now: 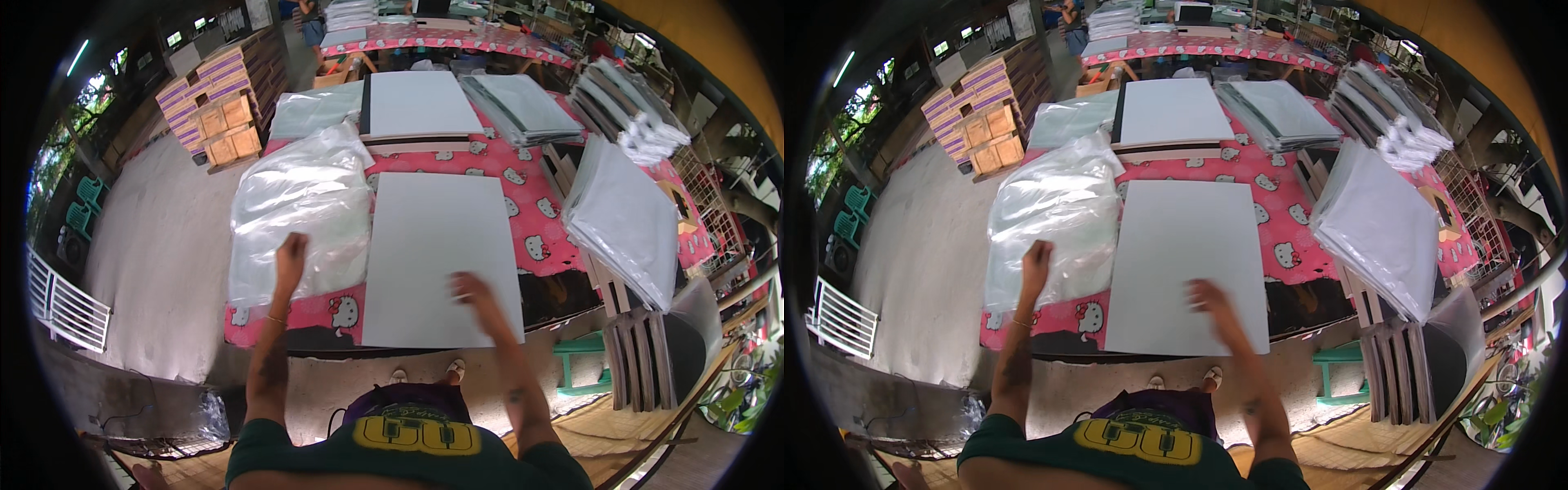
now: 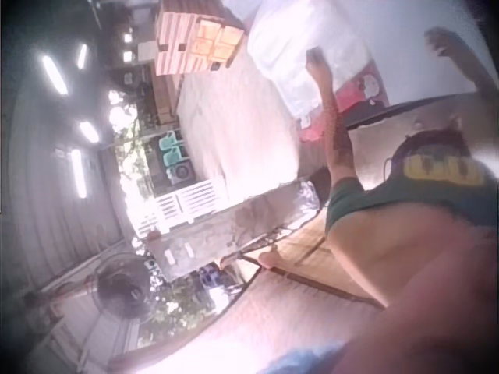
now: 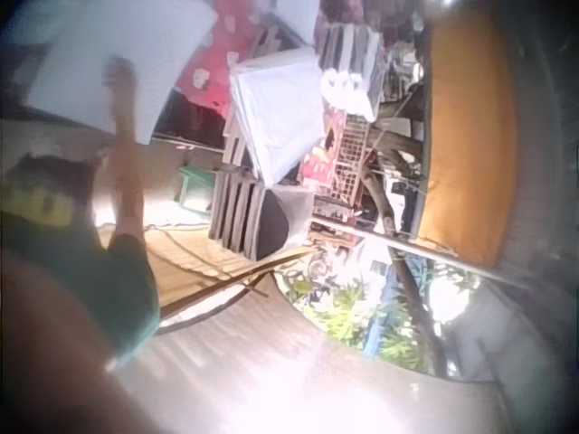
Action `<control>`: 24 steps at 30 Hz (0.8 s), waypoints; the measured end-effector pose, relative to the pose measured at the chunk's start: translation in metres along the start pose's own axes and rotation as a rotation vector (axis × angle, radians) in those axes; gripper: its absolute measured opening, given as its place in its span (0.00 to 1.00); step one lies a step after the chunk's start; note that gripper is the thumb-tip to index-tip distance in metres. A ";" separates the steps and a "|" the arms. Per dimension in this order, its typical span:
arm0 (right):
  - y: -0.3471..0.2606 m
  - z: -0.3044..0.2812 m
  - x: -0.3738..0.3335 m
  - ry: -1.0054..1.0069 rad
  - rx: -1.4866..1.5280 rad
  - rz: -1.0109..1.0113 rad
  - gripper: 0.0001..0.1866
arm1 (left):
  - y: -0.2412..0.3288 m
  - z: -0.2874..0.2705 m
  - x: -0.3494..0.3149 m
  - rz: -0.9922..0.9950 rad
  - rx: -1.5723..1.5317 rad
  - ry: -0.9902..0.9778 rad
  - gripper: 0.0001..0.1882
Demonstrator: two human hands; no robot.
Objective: The person places black sheets and white boards into individual plastic sleeves by hand. They pick up a plastic bag, slide the item inside, and stack the packaged items on a pile.
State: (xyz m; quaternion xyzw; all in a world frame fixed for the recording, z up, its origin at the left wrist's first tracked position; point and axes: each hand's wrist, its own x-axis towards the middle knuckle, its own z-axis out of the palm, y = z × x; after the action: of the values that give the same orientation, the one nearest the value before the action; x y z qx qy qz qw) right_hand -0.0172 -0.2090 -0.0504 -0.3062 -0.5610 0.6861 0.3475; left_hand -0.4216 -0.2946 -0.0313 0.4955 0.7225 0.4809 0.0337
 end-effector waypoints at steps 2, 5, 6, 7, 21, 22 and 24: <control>0.013 0.113 0.009 -0.403 0.256 0.229 0.29 | 0.050 0.016 -0.040 0.031 -0.270 -0.166 0.07; 0.014 0.183 0.017 -0.213 0.573 0.235 0.22 | 0.123 0.013 -0.078 -0.009 -0.284 -0.192 0.09; 0.013 0.185 0.021 -0.157 0.546 0.197 0.19 | 0.127 0.012 -0.082 -0.001 -0.264 -0.022 0.09; 0.013 0.185 0.022 -0.098 0.518 0.157 0.17 | 0.129 0.011 -0.086 0.008 -0.245 0.146 0.10; 0.002 0.150 -0.040 0.010 0.971 0.199 0.16 | 0.119 0.028 -0.094 -0.351 -0.742 0.058 0.12; 0.002 0.144 -0.044 -0.004 0.929 0.210 0.16 | 0.120 0.032 -0.101 -0.288 -0.623 0.044 0.12; -0.016 0.133 -0.048 -0.043 0.833 0.217 0.18 | 0.122 0.043 -0.114 -0.146 -0.396 0.036 0.12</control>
State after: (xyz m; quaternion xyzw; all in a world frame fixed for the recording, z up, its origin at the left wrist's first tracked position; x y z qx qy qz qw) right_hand -0.0952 -0.3202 -0.0093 -0.1828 -0.2075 0.8929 0.3554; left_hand -0.2575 -0.3461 -0.0144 0.4171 0.6483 0.6185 0.1521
